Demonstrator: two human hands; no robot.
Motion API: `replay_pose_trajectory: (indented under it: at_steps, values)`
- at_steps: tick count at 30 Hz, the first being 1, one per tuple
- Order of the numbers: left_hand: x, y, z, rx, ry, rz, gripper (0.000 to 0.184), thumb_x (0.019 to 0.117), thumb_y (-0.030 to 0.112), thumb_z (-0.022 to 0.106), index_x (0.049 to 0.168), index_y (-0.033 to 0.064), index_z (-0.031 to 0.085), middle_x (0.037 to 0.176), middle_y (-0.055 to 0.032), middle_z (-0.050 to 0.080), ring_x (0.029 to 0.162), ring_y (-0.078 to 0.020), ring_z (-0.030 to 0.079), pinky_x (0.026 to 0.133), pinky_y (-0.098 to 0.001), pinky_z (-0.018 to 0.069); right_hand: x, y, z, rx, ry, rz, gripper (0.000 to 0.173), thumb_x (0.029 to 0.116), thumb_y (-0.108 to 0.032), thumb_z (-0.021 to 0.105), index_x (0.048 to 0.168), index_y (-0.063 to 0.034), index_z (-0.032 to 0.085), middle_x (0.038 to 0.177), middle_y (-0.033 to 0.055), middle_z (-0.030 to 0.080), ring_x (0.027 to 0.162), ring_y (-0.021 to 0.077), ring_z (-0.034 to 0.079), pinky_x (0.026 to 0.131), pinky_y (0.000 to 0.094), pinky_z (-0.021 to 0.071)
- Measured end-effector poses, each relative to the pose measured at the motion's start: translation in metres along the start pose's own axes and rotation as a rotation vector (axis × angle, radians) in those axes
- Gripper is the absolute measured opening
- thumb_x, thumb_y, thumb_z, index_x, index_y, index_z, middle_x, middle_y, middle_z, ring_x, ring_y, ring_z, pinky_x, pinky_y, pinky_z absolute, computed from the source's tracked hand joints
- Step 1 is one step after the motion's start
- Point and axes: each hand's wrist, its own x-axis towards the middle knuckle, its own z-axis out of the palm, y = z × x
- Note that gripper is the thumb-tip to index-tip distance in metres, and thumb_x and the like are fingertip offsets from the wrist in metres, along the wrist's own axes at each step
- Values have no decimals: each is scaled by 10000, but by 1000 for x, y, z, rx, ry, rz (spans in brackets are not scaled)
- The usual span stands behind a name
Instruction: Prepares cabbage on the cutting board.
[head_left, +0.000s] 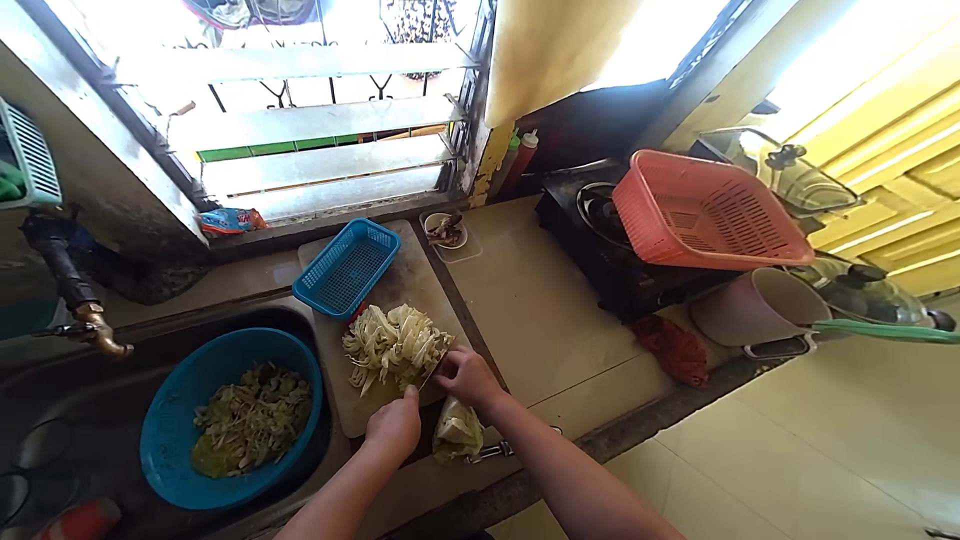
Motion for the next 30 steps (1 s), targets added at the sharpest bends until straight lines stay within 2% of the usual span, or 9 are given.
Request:
replay_pose_trajectory:
  at_steps: [5, 7, 10, 15, 21, 23, 25, 28, 30]
  values:
    - [-19, -7, -2, -89, 24, -20, 391, 1101, 203, 374, 1486, 133, 363, 1189, -189, 691, 1145, -374, 685, 916, -573, 554, 4, -7, -8, -114, -70, 183, 363, 837, -184, 820, 1111, 12, 684, 1229, 215, 606, 1120, 366, 632, 944, 533, 549]
    - [-30, -12, -7, -141, 40, -14, 382, 1116, 284, 339, 1464, 133, 383, 1174, -182, 692, 1136, -362, 687, 922, -561, 551, 3, -3, -14, -106, -53, 200, 380, 824, -188, 828, 1118, 6, 685, 1235, 216, 600, 1147, 382, 612, 963, 549, 532]
    - [-51, -22, -18, -235, 88, 1, 405, 1089, 297, 365, 1451, 120, 409, 1157, -174, 687, 1124, -338, 684, 932, -539, 542, 0, -1, -20, -38, 92, 96, 433, 807, -228, 833, 1156, -14, 694, 1252, 207, 596, 1149, 375, 601, 968, 544, 520]
    - [-77, -45, -15, -291, 285, 28, 451, 1071, 252, 430, 1510, 148, 448, 1267, -151, 664, 1125, -313, 679, 956, -500, 539, -3, -15, -26, 134, 227, -121, 636, 789, -231, 831, 1345, -10, 617, 1403, 228, 527, 1263, 383, 544, 1021, 555, 493]
    - [-100, -69, 19, -200, 731, -43, 487, 1003, 302, 645, 1478, 215, 582, 1073, -196, 693, 872, -343, 714, 755, -496, 587, 2, -53, -32, 105, 318, -359, 500, 831, -186, 781, 1282, -7, 661, 1404, 223, 553, 1287, 415, 526, 1048, 580, 461]
    - [-106, -78, 22, -261, 735, -126, 489, 1011, 310, 636, 1489, 225, 573, 1080, -191, 692, 865, -335, 715, 756, -499, 591, 15, -69, -32, 66, 275, -440, 360, 869, -169, 753, 1195, -20, 714, 1378, 199, 591, 1298, 399, 534, 1067, 580, 454]
    - [-110, -91, 23, -343, 615, -223, 500, 1043, 336, 587, 1528, 235, 524, 1186, -198, 677, 978, -338, 707, 857, -512, 575, 33, -90, -27, 0, 153, -478, 303, 903, -172, 727, 1172, -32, 739, 1375, 178, 616, 1344, 379, 520, 1114, 573, 421]
    - [-107, -112, 22, -446, 447, -277, 512, 1075, 352, 522, 1562, 205, 469, 1307, -219, 641, 1163, -358, 656, 1011, -520, 515, 65, -120, -13, -115, -51, -439, 400, 940, -270, 719, 1280, -60, 697, 1468, 174, 556, 1432, 373, 441, 1162, 578, 367]
    - [-98, -125, 21, -485, 389, -267, 519, 1082, 354, 501, 1567, 175, 457, 1337, -229, 628, 1219, -369, 630, 1053, -530, 490, 89, -131, 0, -185, -134, -347, 583, 914, -427, 752, 1374, -87, 635, 1521, 193, 493, 1466, 380, 388, 1182, 577, 338]
